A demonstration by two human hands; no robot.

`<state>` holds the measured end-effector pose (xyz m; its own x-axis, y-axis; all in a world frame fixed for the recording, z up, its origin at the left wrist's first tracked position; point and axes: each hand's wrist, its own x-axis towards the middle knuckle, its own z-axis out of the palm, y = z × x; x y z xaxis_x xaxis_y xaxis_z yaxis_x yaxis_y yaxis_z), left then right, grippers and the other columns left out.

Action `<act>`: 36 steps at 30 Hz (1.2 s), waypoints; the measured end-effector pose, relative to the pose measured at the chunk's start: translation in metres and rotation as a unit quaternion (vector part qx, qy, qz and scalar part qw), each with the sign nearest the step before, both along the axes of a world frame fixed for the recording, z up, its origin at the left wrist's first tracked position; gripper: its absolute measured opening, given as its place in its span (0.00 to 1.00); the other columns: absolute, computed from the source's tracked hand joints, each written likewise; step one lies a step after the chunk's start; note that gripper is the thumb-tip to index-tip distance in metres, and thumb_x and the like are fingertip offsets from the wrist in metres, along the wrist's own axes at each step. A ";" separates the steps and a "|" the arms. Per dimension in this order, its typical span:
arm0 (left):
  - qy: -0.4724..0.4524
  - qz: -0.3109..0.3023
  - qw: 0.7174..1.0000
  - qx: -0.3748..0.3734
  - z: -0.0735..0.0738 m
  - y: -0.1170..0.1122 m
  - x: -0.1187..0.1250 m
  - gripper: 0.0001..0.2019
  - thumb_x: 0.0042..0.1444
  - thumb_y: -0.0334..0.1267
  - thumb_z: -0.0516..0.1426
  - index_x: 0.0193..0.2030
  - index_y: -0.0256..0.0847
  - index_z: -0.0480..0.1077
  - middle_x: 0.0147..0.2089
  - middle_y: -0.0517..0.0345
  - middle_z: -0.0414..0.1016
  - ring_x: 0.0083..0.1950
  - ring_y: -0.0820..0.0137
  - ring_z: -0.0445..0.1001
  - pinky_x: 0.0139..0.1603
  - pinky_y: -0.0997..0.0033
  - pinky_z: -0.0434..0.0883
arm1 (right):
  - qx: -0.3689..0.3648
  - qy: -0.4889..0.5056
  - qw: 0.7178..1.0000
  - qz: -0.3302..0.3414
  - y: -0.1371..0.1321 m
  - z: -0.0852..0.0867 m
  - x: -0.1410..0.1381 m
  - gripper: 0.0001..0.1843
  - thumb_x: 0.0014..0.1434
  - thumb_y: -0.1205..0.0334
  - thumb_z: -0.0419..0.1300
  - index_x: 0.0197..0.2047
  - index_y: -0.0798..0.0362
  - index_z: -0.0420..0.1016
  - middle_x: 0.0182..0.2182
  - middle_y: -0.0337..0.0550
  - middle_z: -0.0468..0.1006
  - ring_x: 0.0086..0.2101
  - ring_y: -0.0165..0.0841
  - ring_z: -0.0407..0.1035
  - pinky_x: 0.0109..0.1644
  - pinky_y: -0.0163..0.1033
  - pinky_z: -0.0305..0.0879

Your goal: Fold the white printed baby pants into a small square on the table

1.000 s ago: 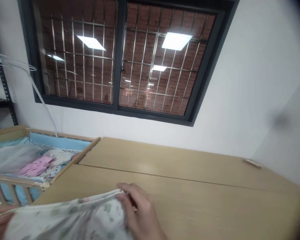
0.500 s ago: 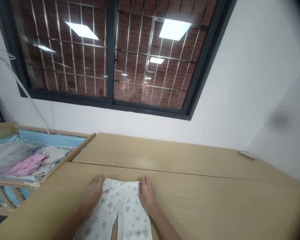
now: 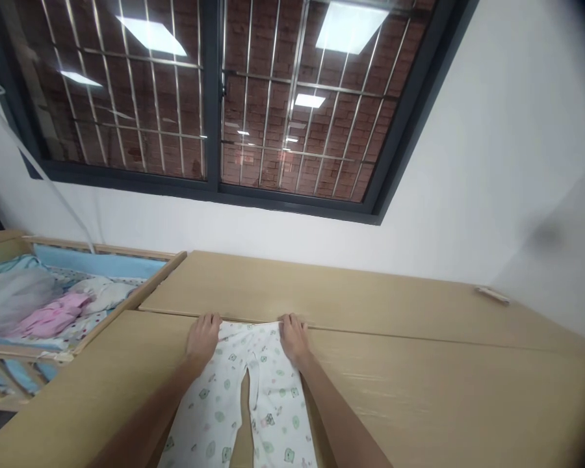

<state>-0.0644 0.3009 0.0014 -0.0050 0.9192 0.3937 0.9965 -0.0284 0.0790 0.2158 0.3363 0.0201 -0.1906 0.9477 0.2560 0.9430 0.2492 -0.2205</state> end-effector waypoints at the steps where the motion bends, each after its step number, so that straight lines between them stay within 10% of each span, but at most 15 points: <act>1: 0.000 0.000 1.000 0.000 0.002 0.002 0.001 0.12 0.69 0.31 0.47 0.45 0.36 0.71 0.44 0.44 0.74 0.49 0.57 0.71 0.50 0.61 0.65 | -0.003 0.013 1.000 0.002 0.002 -0.001 0.001 0.14 0.74 0.64 0.46 0.51 0.51 0.73 0.51 0.51 0.75 0.52 0.41 0.68 0.54 0.44 0.55; 8: -0.014 -0.016 1.000 0.011 0.036 -0.014 0.019 0.15 0.71 0.34 0.45 0.52 0.34 0.71 0.46 0.41 0.75 0.51 0.54 0.72 0.50 0.58 0.67 | -0.012 0.081 0.997 0.003 0.007 -0.008 0.006 0.13 0.73 0.62 0.50 0.53 0.51 0.73 0.53 0.49 0.76 0.54 0.38 0.68 0.57 0.43 0.53; 14: -0.140 -0.255 0.952 -0.098 0.073 -0.130 0.100 0.17 0.72 0.40 0.44 0.39 0.44 0.71 0.39 0.54 0.76 0.41 0.65 0.74 0.46 0.65 0.70 | -0.017 0.125 0.992 0.011 0.009 -0.006 0.009 0.12 0.70 0.64 0.52 0.52 0.53 0.74 0.51 0.49 0.78 0.53 0.38 0.69 0.58 0.42 0.54; 18: -0.109 -0.310 0.894 -0.305 0.054 -0.193 0.171 0.11 0.64 0.43 0.54 0.42 0.41 0.75 0.38 0.48 0.80 0.41 0.56 0.78 0.43 0.59 0.72 | -0.028 0.169 0.985 0.008 0.009 -0.003 0.009 0.12 0.69 0.63 0.53 0.50 0.54 0.75 0.48 0.49 0.79 0.50 0.38 0.70 0.58 0.42 0.56; 22: -0.106 -0.244 0.882 -0.389 0.020 -0.205 0.210 0.15 0.62 0.37 0.51 0.50 0.38 0.76 0.44 0.36 0.80 0.45 0.49 0.79 0.43 0.52 0.72 | -0.041 0.217 0.975 0.000 0.009 0.000 0.009 0.09 0.65 0.63 0.55 0.45 0.54 0.76 0.43 0.46 0.79 0.46 0.36 0.71 0.55 0.40 0.58; 29: -0.120 -0.220 0.855 -0.454 0.045 -0.211 0.208 0.17 0.58 0.41 0.56 0.50 0.38 0.78 0.51 0.35 0.79 0.52 0.45 0.77 0.51 0.45 0.71 | -0.070 0.258 0.963 -0.026 0.010 0.001 0.008 0.06 0.58 0.66 0.57 0.37 0.53 0.75 0.32 0.40 0.78 0.36 0.33 0.71 0.43 0.35 0.63; 36: -0.308 -0.174 0.835 -0.421 0.064 -0.229 0.176 0.08 0.57 0.39 0.57 0.38 0.43 0.78 0.35 0.54 0.82 0.35 0.64 0.79 0.37 0.70 0.72 | -0.095 0.296 0.950 -0.030 0.010 0.024 0.002 0.04 0.55 0.69 0.58 0.35 0.53 0.73 0.28 0.38 0.77 0.29 0.31 0.71 0.36 0.34 0.63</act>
